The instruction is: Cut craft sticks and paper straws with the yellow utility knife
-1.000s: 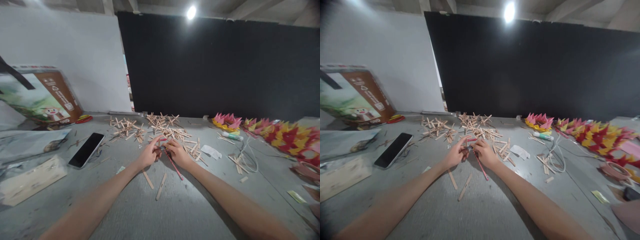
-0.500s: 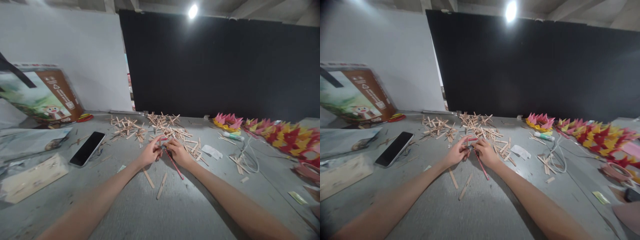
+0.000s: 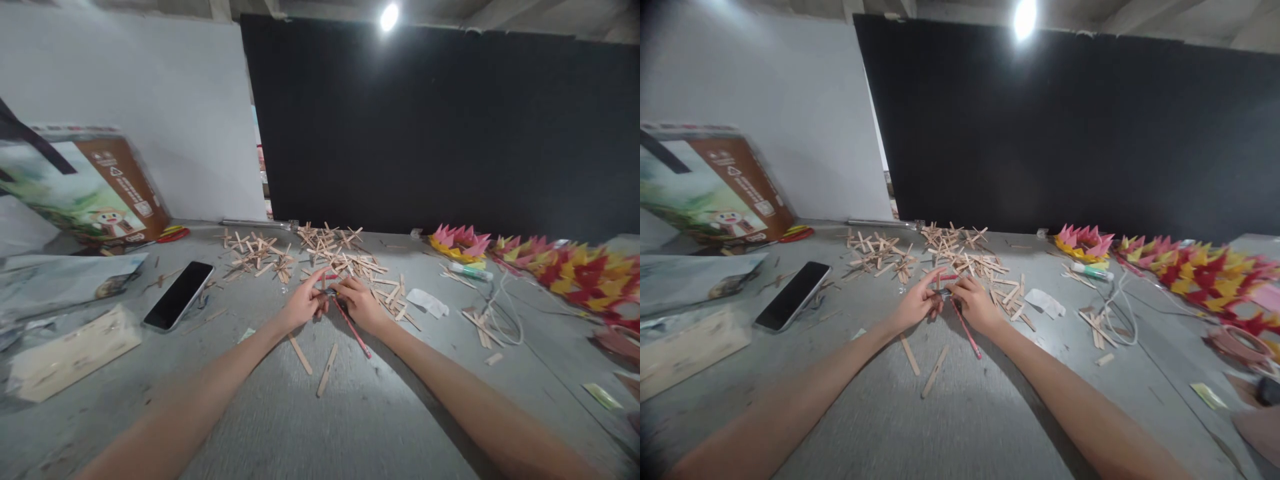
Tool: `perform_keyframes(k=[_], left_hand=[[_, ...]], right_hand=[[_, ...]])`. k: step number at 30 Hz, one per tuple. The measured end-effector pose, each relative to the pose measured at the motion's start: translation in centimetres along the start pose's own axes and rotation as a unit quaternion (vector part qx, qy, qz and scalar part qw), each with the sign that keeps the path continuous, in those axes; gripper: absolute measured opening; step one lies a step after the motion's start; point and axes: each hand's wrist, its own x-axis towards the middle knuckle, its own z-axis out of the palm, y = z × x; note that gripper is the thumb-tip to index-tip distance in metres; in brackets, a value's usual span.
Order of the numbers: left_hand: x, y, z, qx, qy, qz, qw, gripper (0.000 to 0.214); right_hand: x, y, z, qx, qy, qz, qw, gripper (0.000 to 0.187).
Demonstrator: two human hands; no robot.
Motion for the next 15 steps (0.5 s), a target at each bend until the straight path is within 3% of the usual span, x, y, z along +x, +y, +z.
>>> perform_keyframes(k=[15], left_hand=[[0.1,-0.4,0.27,-0.033,-0.003,-0.001,0.999,0.07]], right_hand=[[-0.13,0.26,0.12,0.004,0.002,-0.012,1.0,0.048]])
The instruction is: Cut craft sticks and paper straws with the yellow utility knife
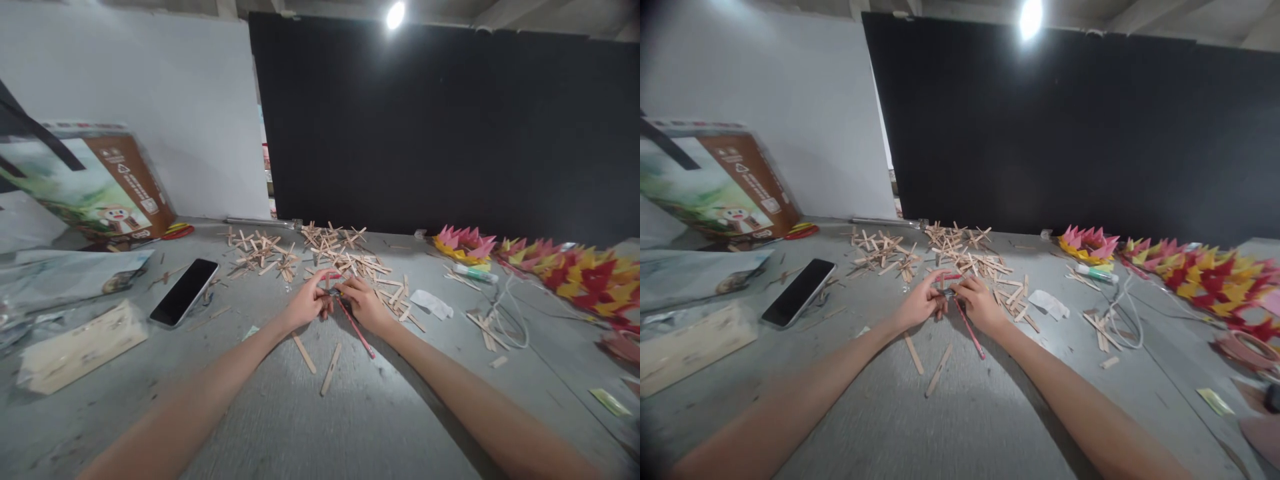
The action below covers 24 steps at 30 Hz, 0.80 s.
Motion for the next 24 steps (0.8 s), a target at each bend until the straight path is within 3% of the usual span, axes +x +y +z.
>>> perform_keyframes(k=[5,13,24], left_hand=[[-0.11,-0.07,-0.06,0.007,-0.001,0.006,1.0,0.083],[-0.11,-0.29,-0.09,0.012,-0.003,0.007,1.0,0.063],[-0.07,-0.64,-0.29,-0.002,0.013,0.007,1.0,0.071]], right_hand=[[0.03,0.07,-0.01,-0.001,-0.001,-0.002,1.0,0.048],[0.01,-0.34,-0.15,-0.006,0.001,0.007,1.0,0.046],[-0.16,0.36,-0.24,-0.014,0.006,0.017,1.0,0.046]])
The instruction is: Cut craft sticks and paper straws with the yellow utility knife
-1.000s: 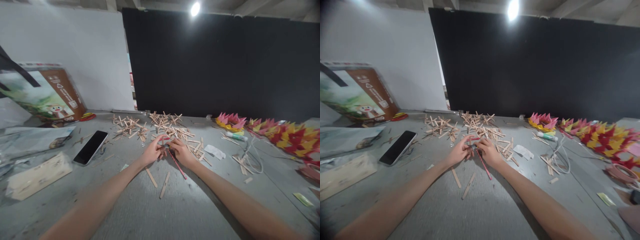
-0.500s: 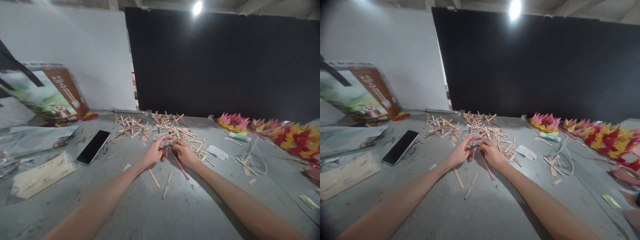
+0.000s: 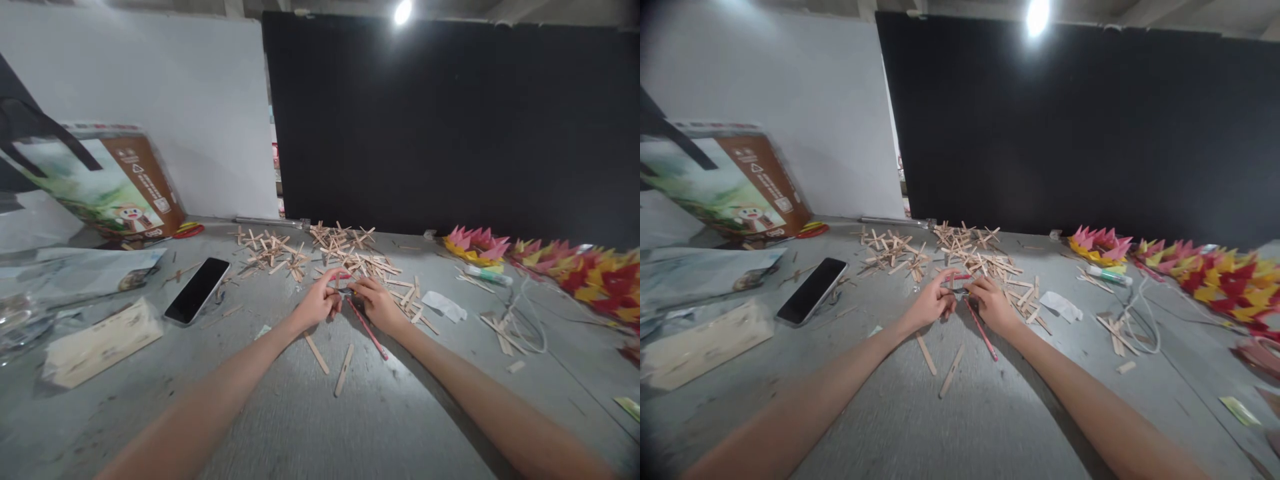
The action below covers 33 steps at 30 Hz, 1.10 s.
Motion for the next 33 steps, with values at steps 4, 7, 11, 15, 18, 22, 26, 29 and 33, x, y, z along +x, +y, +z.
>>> perform_keyframes(k=[4,7,11,15,18,22,26,29,33], left_hand=[[0.05,0.0,-0.05,0.012,-0.007,-0.003,1.0,0.074],[-0.01,0.16,-0.01,0.023,-0.012,-0.011,1.0,0.074],[-0.15,0.46,0.13,0.05,-0.018,-0.015,0.998,0.071],[-0.13,0.65,0.26,0.032,-0.013,-0.012,0.999,0.073],[-0.04,0.72,0.2,0.015,0.005,-0.006,1.0,0.075],[-0.02,0.73,-0.06,0.005,-0.003,-0.008,1.0,0.079],[-0.18,0.68,-0.24,0.004,-0.026,-0.003,1.0,0.083],[-0.26,0.64,-0.26,0.013,-0.032,-0.001,0.999,0.083],[-0.21,0.52,-0.21,0.04,-0.026,0.0,0.999,0.081]], right_hand=[[-0.12,-0.19,-0.06,-0.004,-0.001,-0.001,1.0,0.046],[-0.14,-0.5,-0.08,-0.008,-0.007,-0.005,1.0,0.05],[0.01,-0.61,0.03,-0.008,-0.018,-0.02,1.0,0.051],[0.2,-0.6,0.05,-0.007,-0.016,-0.031,0.999,0.051],[0.25,-0.62,-0.08,-0.01,-0.01,-0.032,0.999,0.051],[0.18,-0.56,-0.22,-0.015,-0.006,-0.024,1.0,0.045],[0.14,-0.62,-0.23,-0.014,-0.011,-0.027,0.999,0.04],[0.17,-0.76,-0.23,-0.01,-0.019,-0.031,0.999,0.04],[0.21,-0.92,-0.22,-0.008,-0.027,-0.031,0.999,0.041]])
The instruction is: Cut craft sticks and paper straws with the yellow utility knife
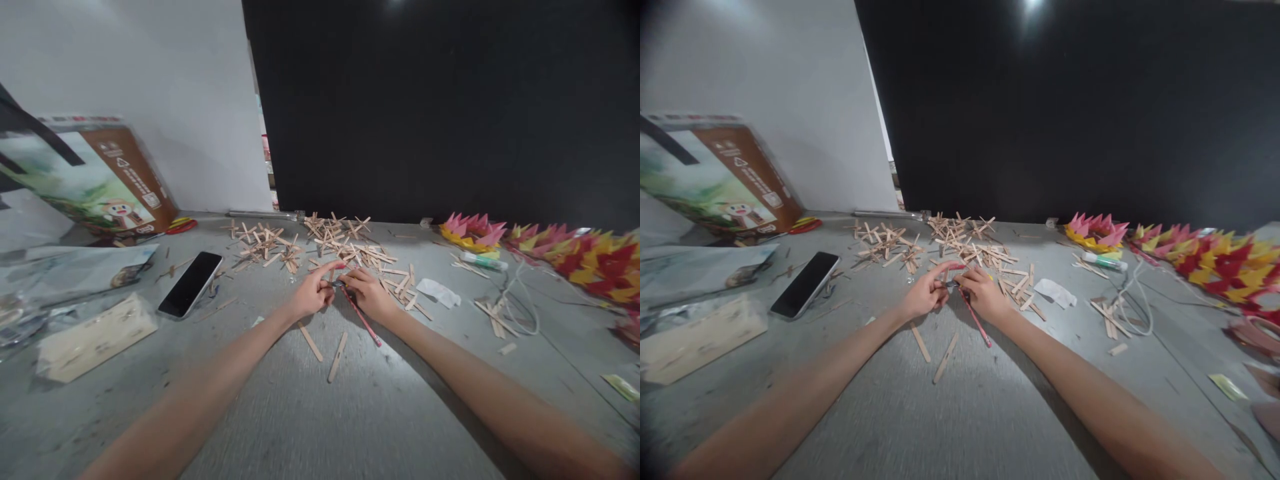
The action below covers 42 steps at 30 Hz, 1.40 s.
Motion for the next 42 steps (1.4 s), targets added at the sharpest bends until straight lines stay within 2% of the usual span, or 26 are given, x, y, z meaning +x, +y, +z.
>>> perform_keyframes(k=[5,12,27,32,42], left_hand=[[0.08,-0.03,0.12,0.024,0.002,-0.008,1.0,0.077],[0.1,0.34,0.34,-0.005,0.003,-0.035,0.999,0.083],[0.21,0.49,0.28,-0.027,-0.004,-0.013,1.0,0.089],[0.32,0.24,0.4,-0.042,0.012,-0.016,0.999,0.094],[0.49,0.09,0.44,-0.057,0.015,-0.044,0.997,0.072]], right_hand=[[0.11,-0.05,0.05,-0.012,-0.005,-0.002,1.0,0.042],[0.06,0.13,0.14,-0.033,0.0,0.004,0.999,0.047],[-0.03,-0.03,0.07,-0.053,-0.007,0.02,0.998,0.044],[-0.06,0.03,0.09,-0.055,-0.003,0.016,0.998,0.044],[0.21,-0.8,-0.37,-0.06,-0.002,0.02,0.998,0.039]])
